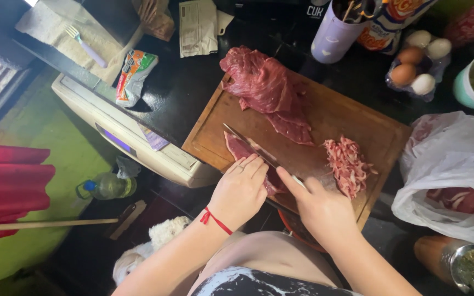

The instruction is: Slicing a large piece of raw meat into smaller strips on a wooden cutting board and placing them in a plastic bag.

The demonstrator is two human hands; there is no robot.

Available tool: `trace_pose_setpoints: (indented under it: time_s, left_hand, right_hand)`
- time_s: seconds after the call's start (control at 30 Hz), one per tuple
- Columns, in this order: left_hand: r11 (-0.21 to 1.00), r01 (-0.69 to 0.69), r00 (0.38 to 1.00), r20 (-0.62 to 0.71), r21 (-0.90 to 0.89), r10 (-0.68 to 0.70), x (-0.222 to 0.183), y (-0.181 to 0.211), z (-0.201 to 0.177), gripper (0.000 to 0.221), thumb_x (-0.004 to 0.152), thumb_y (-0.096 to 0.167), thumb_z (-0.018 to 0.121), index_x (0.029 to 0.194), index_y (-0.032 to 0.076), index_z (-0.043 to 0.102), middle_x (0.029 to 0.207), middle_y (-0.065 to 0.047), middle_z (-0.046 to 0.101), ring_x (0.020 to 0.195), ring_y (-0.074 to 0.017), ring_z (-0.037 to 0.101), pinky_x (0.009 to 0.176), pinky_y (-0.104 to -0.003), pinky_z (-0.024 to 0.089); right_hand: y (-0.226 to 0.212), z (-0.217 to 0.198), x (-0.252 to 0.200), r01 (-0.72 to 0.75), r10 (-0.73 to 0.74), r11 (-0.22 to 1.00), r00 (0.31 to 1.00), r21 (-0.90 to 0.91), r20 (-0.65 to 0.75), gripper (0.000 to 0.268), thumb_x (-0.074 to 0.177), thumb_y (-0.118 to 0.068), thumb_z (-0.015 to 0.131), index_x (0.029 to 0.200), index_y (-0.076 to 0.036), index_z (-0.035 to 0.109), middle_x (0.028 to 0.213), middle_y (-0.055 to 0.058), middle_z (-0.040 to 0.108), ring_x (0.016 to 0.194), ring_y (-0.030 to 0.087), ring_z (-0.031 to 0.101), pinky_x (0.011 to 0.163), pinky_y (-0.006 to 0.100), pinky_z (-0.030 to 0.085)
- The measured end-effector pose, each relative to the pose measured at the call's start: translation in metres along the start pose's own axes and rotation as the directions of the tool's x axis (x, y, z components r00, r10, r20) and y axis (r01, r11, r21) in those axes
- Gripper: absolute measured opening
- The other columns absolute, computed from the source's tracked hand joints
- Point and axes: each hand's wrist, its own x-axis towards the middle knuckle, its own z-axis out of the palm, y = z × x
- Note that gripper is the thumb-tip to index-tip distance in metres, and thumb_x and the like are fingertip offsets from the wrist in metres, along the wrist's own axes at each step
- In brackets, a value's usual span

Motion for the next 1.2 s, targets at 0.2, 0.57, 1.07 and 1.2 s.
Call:
trace_pose_setpoints:
  time_s: [0.2, 0.57, 1.07, 1.2]
  left_hand:
    - [0.999, -0.013, 1.0, 0.023, 0.038, 0.012, 0.002, -0.001, -0.001, 0.045, 0.093, 0.016, 0.062, 0.132, -0.002, 0.074, 0.138, -0.021, 0.073, 0.131, -0.0356, 0.069, 0.12, -0.046, 0.049]
    - [0.978, -0.04, 0.997, 0.054, -0.205, 0.052, 0.007, -0.007, -0.028, 0.03, 0.101, 0.012, 0.059, 0.123, 0.0, 0.074, 0.138, -0.021, 0.071, 0.127, -0.0371, 0.068, 0.123, -0.05, 0.046]
    - [0.703, 0.565, 0.811, 0.447, -0.432, -0.377, 0.107, -0.025, -0.101, 0.027, 0.104, 0.025, 0.055, 0.121, 0.023, 0.076, 0.104, 0.004, 0.074, 0.086, -0.0115, 0.064, 0.086, -0.03, 0.051]
    - [0.716, 0.515, 0.852, 0.374, -0.471, -0.366, 0.138, -0.015, -0.134, 0.029, 0.101, 0.02, 0.05, 0.113, 0.018, 0.076, 0.119, 0.002, 0.077, 0.103, -0.0133, 0.069, 0.095, -0.03, 0.052]
  right_hand:
    - [0.008, -0.005, -0.016, 0.001, 0.0, 1.0, 0.999, 0.025, -0.038, 0.075, 0.089, -0.011, 0.064, 0.158, -0.041, 0.057, 0.082, -0.005, 0.056, 0.037, 0.025, 0.047, 0.034, 0.041, 0.046]
    - [0.034, -0.04, -0.095, -0.79, 0.456, -0.078, 0.514, 0.608, 0.726, 0.063, 0.106, -0.012, 0.058, 0.166, -0.032, 0.062, 0.086, 0.008, 0.061, 0.062, 0.02, 0.047, 0.064, 0.032, 0.047]
    - [0.027, -0.029, -0.188, -0.604, 0.593, -0.373, 0.429, 0.704, 0.682, 0.061, 0.104, -0.015, 0.058, 0.164, -0.023, 0.06, 0.081, 0.015, 0.06, 0.043, 0.018, 0.037, 0.039, 0.027, 0.027]
    - [0.029, -0.034, -0.159, -0.581, 0.616, -0.271, 0.508, 0.767, 0.603, 0.059, 0.106, -0.014, 0.056, 0.164, -0.019, 0.059, 0.078, 0.014, 0.06, 0.049, 0.018, 0.042, 0.046, 0.029, 0.036]
